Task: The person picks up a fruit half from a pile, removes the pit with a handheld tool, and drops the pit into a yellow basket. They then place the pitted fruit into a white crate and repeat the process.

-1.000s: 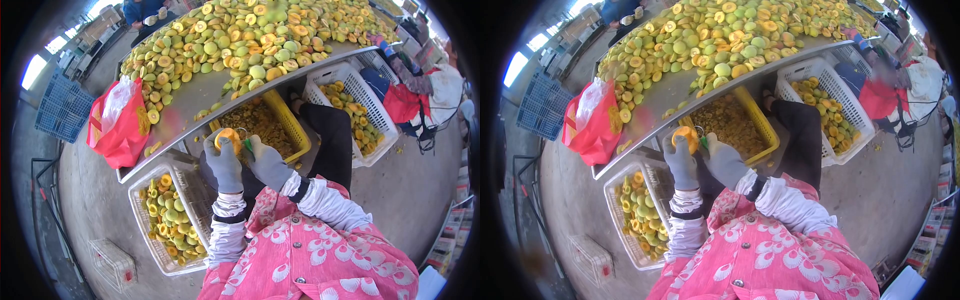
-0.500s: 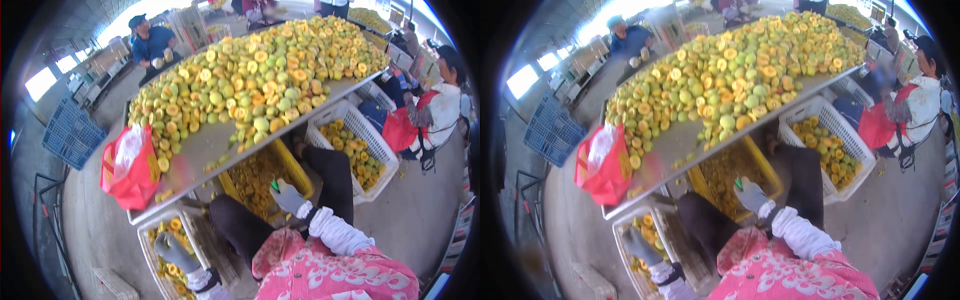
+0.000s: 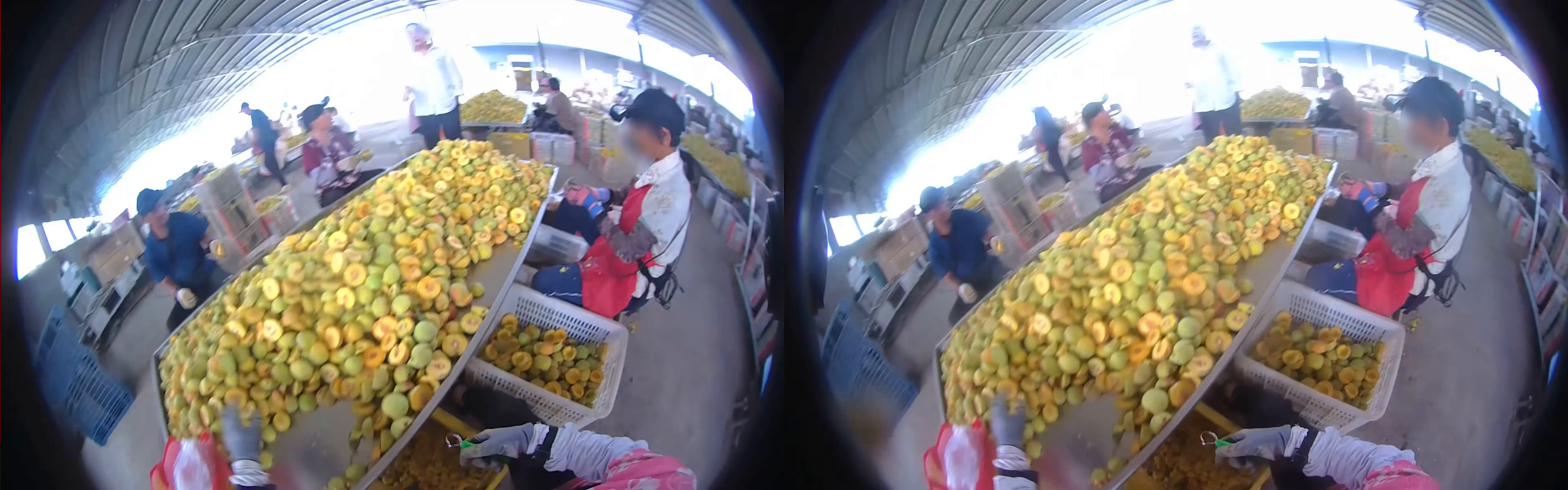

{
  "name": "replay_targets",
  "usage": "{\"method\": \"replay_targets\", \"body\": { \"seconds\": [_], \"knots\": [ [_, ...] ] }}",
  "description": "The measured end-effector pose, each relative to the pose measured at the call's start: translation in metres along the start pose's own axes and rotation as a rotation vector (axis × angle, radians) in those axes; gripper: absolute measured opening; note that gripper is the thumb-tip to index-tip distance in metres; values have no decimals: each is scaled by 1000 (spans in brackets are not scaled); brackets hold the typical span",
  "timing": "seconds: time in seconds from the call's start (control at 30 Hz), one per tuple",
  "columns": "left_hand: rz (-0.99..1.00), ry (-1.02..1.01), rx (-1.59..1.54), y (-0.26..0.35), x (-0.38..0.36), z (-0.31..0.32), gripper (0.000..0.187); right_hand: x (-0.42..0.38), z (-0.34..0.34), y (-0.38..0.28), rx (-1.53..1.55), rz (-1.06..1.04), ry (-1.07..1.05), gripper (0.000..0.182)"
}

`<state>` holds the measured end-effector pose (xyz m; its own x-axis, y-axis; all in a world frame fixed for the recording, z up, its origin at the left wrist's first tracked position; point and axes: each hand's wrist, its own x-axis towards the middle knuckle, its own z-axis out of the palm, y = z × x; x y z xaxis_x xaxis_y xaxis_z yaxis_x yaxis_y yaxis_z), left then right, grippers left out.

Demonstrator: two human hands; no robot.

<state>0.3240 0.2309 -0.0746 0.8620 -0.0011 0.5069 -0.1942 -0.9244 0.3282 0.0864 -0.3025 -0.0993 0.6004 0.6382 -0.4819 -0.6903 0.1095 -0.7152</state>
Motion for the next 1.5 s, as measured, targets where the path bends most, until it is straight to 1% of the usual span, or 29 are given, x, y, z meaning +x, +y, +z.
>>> {"method": "replay_targets", "body": {
  "seconds": [0.07, 0.13, 0.2, 0.23, 0.27, 0.33, 0.37, 0.4, 0.47, 0.57, 0.6, 0.67, 0.73, 0.77, 0.8, 0.87, 0.93, 0.97, 1.03, 1.07, 1.13, 1.2, 1.27, 1.33, 1.37, 1.4, 1.43, 1.47, 1.5],
  "knots": [
    [-132, 118, 284, 1, 55, -6, 71, -4, -12, -9, 54, 3, 77, 33],
    [-262, 94, 435, 13, 95, -20, 74, -4, -17, -13, 60, -41, 104, 36],
    [-417, 70, 464, -7, 123, -8, 74, -11, 2, -29, 218, -120, 84, 36],
    [-480, 51, 376, -22, 130, 1, 75, -11, 5, -35, 266, -86, 102, 35],
    [-436, 16, 345, -70, 135, 28, 71, -8, 3, -35, 272, -82, 120, 35],
    [-373, 37, 229, -72, 129, 34, 66, -6, -2, -36, 375, -151, 21, 34],
    [-408, 42, 131, -57, 125, 28, 63, -8, -1, -38, 374, -149, 44, 34],
    [-318, 55, 167, -59, 120, 30, 56, -9, 0, -41, 394, -152, 58, 34],
    [-267, -26, -553, -87, 117, 45, 49, -9, 4, -46, 401, -145, 68, 33],
    [-302, 51, -570, -101, 82, 87, 47, -2, 0, -39, 370, -143, 102, 33],
    [-311, 80, -572, -91, 77, 83, 46, 4, -9, -30, 420, -106, 88, 33],
    [-375, -144, -337, -60, 63, 60, 45, 7, -19, -16, 462, -60, 72, 33],
    [-337, -117, -498, -88, 34, 98, 44, 8, -19, -6, 344, -87, 129, 36],
    [-325, -122, -485, -82, 29, 95, 44, 9, -18, -7, 290, -97, 104, 35],
    [-369, -208, -440, -60, 14, 89, 47, 11, -21, -2, 324, -122, 85, 36],
    [-469, -363, -369, -7, -24, 83, 57, 10, -17, -5, 297, -88, 132, 37],
    [-304, -428, -437, 27, -44, 75, 77, 4, -8, -11, 289, -100, 155, 39],
    [-292, -429, -435, 44, -46, 72, 77, 2, -7, -10, 283, -120, 147, 39],
    [-238, -628, -124, 84, -48, 63, 87, -1, -9, -7, 288, -128, 131, 40],
    [-110, -563, -50, 98, -51, 68, 79, -3, -10, -5, 297, -132, 138, 40],
    [61, -306, 112, 155, -43, 60, 63, -6, -15, -5, 280, -138, 151, 40],
    [204, -208, -175, 199, -21, 63, 53, -7, -20, -2, 286, -154, 149, 39],
    [283, -299, -336, 250, 3, 77, 54, -5, -29, -1, 313, -106, 150, 38],
    [443, -263, -308, 306, 19, 97, 56, -7, -28, -5, 334, -80, 177, 34],
    [418, -340, -246, 330, 24, 106, 60, -6, -29, -6, 333, -65, 208, 33],
    [392, -447, -197, 340, 30, 130, 64, -7, -27, -11, 325, -50, 241, 33],
    [317, -568, -195, 348, 33, 144, 65, -12, -13, -21, 361, -64, 316, 33],
    [245, -689, -186, 352, 36, 155, 65, -12, -15, -21, 422, -62, 255, 33],
    [198, -707, -186, 349, 37, 169, 64, -10, -21, -15, 414, -93, 219, 33]
  ]
}}
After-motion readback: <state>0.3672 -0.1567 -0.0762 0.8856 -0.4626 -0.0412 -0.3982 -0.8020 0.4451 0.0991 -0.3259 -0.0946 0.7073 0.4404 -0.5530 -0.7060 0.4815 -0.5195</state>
